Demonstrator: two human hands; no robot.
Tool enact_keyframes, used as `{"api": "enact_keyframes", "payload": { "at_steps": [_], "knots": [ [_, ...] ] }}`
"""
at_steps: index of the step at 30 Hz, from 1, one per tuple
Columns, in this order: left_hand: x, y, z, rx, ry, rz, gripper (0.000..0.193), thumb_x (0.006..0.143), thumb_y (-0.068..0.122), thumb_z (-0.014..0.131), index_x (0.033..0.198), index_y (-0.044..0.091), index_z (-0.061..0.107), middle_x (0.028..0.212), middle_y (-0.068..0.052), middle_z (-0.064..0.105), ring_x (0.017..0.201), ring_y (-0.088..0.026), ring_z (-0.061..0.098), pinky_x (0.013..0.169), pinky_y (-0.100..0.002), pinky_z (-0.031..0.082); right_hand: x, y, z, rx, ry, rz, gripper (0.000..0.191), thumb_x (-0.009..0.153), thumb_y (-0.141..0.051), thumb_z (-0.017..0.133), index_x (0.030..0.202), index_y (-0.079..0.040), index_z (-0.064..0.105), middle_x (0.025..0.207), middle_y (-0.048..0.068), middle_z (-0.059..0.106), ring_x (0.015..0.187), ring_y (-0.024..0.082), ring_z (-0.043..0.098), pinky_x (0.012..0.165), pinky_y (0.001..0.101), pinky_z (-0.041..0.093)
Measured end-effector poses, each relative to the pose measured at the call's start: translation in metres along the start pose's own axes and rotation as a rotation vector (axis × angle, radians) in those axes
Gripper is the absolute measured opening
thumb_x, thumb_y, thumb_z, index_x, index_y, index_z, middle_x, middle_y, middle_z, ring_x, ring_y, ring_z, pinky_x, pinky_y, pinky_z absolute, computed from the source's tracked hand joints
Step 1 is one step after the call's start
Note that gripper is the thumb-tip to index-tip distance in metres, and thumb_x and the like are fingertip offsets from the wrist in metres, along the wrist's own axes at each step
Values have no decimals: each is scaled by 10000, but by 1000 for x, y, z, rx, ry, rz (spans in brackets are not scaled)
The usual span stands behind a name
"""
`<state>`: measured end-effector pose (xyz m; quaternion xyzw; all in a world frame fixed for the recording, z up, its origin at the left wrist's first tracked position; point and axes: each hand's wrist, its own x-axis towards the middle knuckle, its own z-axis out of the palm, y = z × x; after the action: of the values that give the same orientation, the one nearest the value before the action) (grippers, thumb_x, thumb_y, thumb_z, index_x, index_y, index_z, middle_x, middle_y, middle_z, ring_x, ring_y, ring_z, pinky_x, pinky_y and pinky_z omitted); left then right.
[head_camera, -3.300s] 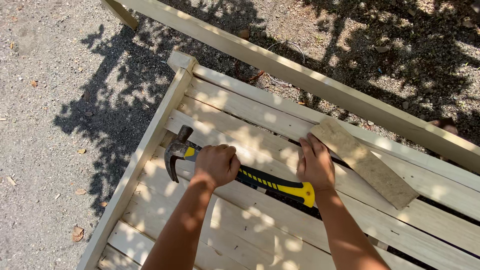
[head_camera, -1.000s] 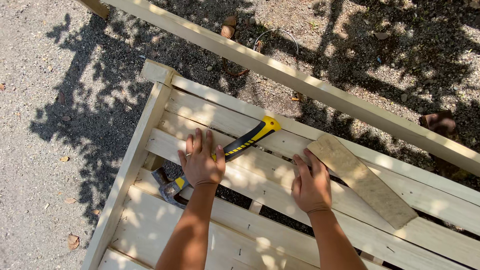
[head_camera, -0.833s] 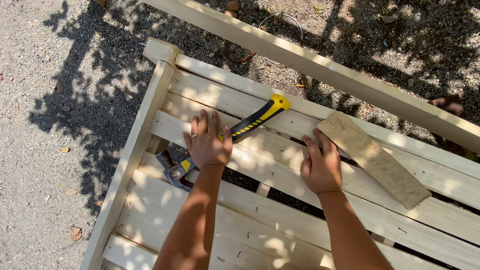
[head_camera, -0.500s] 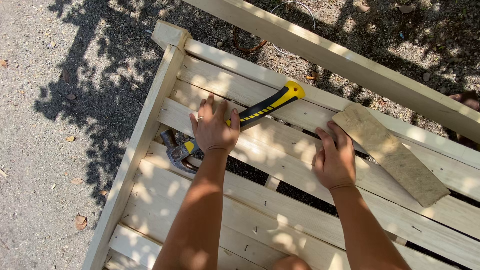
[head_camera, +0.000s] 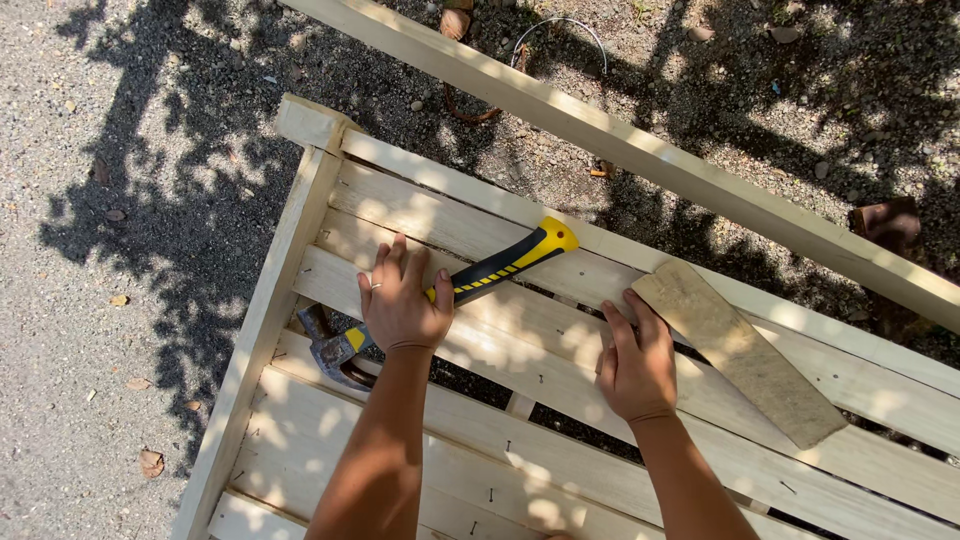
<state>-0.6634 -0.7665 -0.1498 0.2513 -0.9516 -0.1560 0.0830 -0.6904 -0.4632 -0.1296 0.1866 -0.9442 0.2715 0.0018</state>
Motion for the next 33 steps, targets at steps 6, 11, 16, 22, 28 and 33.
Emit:
{"api": "enact_keyframes", "payload": {
  "at_steps": [6,11,16,22,28,33],
  "knots": [
    [-3,3,-7,16,8,5,407,882,433,624,1199,207,741,1498,-64,566,1424,-306,482,1155,-625,322,-4,3,0,-8,-35,25,569,748,9,635,1302,-115,646,1463,199,531,1234,427,545,1054,508,472],
    [-2,4,-5,-11,39,-2,408,888,447,631,1211,227,744,1486,-55,571,1419,-296,495,1169,-616,321,-10,7,2,-11,3,-28,568,792,24,624,1348,-88,639,1489,213,511,1286,439,531,1081,505,477],
    [3,6,-8,-2,62,29,392,924,455,635,1229,226,728,1491,-74,562,1407,-314,497,1157,-610,328,-10,6,2,-23,40,-82,544,849,49,608,1379,-69,644,1504,206,508,1359,421,517,1131,489,488],
    [9,15,-16,-21,125,39,310,927,455,646,1111,219,728,1408,-64,608,1291,-320,570,1123,-603,366,-5,1,-3,-41,57,-120,538,857,50,616,1383,-59,645,1509,206,507,1383,420,510,1150,486,486],
    [11,18,-20,-63,158,64,250,942,438,644,1010,208,715,1328,-55,640,1136,-319,620,1039,-558,447,-1,-6,-7,-42,64,-123,518,875,43,629,1383,-59,641,1526,200,496,1396,418,506,1158,490,482],
    [13,19,-21,-50,194,66,233,965,441,642,988,222,716,1284,-19,653,1148,-305,631,1034,-556,452,1,-10,-10,-28,66,-135,532,861,35,639,1385,-58,630,1528,201,489,1390,420,504,1155,496,476]
  ]
}}
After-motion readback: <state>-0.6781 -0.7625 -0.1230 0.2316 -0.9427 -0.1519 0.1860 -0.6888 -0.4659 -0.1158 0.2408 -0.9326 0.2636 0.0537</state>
